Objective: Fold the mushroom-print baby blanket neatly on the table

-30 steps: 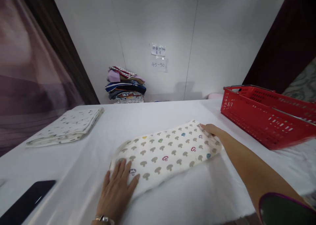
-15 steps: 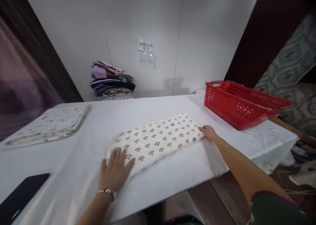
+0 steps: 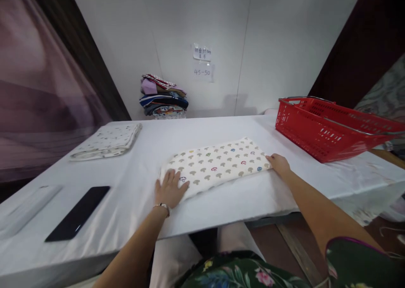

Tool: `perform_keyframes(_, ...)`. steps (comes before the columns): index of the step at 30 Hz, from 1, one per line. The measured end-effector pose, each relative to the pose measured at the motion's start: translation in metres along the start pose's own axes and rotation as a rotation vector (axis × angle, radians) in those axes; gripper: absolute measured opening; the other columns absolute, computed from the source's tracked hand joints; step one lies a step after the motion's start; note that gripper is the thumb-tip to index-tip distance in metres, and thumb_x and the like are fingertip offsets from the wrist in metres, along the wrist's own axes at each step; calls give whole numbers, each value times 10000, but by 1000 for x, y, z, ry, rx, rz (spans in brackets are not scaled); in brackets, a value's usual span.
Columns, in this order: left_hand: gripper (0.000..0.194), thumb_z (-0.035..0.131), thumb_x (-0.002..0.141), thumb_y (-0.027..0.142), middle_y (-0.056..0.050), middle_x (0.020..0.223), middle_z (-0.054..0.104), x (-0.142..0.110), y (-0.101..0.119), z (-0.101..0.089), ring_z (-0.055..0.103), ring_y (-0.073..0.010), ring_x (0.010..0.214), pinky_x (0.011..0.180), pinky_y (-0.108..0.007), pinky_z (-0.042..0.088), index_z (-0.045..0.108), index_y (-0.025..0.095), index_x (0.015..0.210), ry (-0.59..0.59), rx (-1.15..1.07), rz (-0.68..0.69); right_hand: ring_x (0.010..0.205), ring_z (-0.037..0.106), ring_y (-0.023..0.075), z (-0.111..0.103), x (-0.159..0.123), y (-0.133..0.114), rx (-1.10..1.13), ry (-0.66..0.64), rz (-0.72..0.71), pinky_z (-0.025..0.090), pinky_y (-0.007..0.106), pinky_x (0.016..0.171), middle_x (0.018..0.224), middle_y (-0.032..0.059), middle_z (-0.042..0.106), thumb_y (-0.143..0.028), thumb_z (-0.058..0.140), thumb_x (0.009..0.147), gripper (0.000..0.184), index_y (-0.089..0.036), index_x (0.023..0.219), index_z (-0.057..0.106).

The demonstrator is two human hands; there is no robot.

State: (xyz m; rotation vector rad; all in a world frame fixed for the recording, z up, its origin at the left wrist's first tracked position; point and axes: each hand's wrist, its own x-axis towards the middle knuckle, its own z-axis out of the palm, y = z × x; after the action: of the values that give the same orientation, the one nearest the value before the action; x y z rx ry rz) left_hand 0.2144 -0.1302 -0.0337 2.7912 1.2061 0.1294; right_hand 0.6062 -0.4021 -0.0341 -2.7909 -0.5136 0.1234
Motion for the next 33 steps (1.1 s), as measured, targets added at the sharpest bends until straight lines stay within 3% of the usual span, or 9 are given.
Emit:
perform_keyframes(4,618,279,859,567,-82,1483,266,-4,1,-9,182,-270,1373,1064,-568,166,364,219,1362,-26,-54,-23,1137,478,293,-1,-12,-14,-34,84,-95,371,387,912,1219,176,539,-434,361,901,446,-137,1171,555)
perform_keyframes(7,614,339,857,546,-90,1476,282,-18,15,-12,165,-296,1374,1078,-582,101,361,208,1368,119,-10,64,1274,352,260,10,-37,-43,10,161,-418,276,381,1038,1363,133,435,-400,335,915,468,-152,1291,462)
perform_keyframes(10,602,385,858,513,-83,1482,268,-32,40,-5,126,-286,1384,1099,-560,14,352,207,1375,220,41,309,1360,205,243,30,-76,-77,65,24,-729,185,420,1096,1468,71,298,-442,314,918,521,-203,1377,370)
perform_keyframes(14,626,361,858,563,-52,1488,262,-33,62,13,168,-268,1375,1108,-536,59,302,253,1398,130,16,506,1381,134,236,49,-112,-98,-23,-147,-1016,74,482,1113,1499,32,208,-555,323,891,628,-269,1442,228)
perform_keyframes(17,652,325,853,607,-45,1482,279,-26,60,23,200,-263,1366,1102,-518,120,281,267,1408,59,-10,506,1378,149,231,52,-116,-93,-65,-195,-1079,87,472,1117,1495,33,211,-569,303,894,638,-270,1449,203)
perform_keyframes(20,654,295,857,619,-36,1486,267,-23,54,25,188,-257,1370,1099,-522,123,266,275,1413,59,-27,518,1372,171,242,48,-114,-91,-73,-195,-1071,112,478,1114,1489,35,229,-561,310,895,625,-275,1443,223)
perform_keyframes(25,646,298,859,615,-36,1488,263,-25,54,25,179,-260,1373,1095,-537,115,264,285,1413,44,-41,519,1377,143,262,46,-132,-122,-74,-121,-1041,84,516,1102,1492,62,218,-568,320,887,643,-245,1439,252)
perform_keyframes(29,650,308,858,613,-48,1490,255,-28,55,25,171,-263,1376,1098,-542,104,272,274,1412,38,-67,514,1380,136,245,60,-148,-142,-78,-154,-1129,95,504,1101,1499,72,180,-590,316,878,681,-232,1449,216)
perform_keyframes(33,639,283,860,625,-46,1475,293,-26,53,18,213,-244,1366,1097,-517,161,320,266,1387,6,-130,508,1378,149,234,76,-148,-137,-76,-143,-1159,135,502,1095,1502,64,164,-563,317,887,664,-251,1456,175)
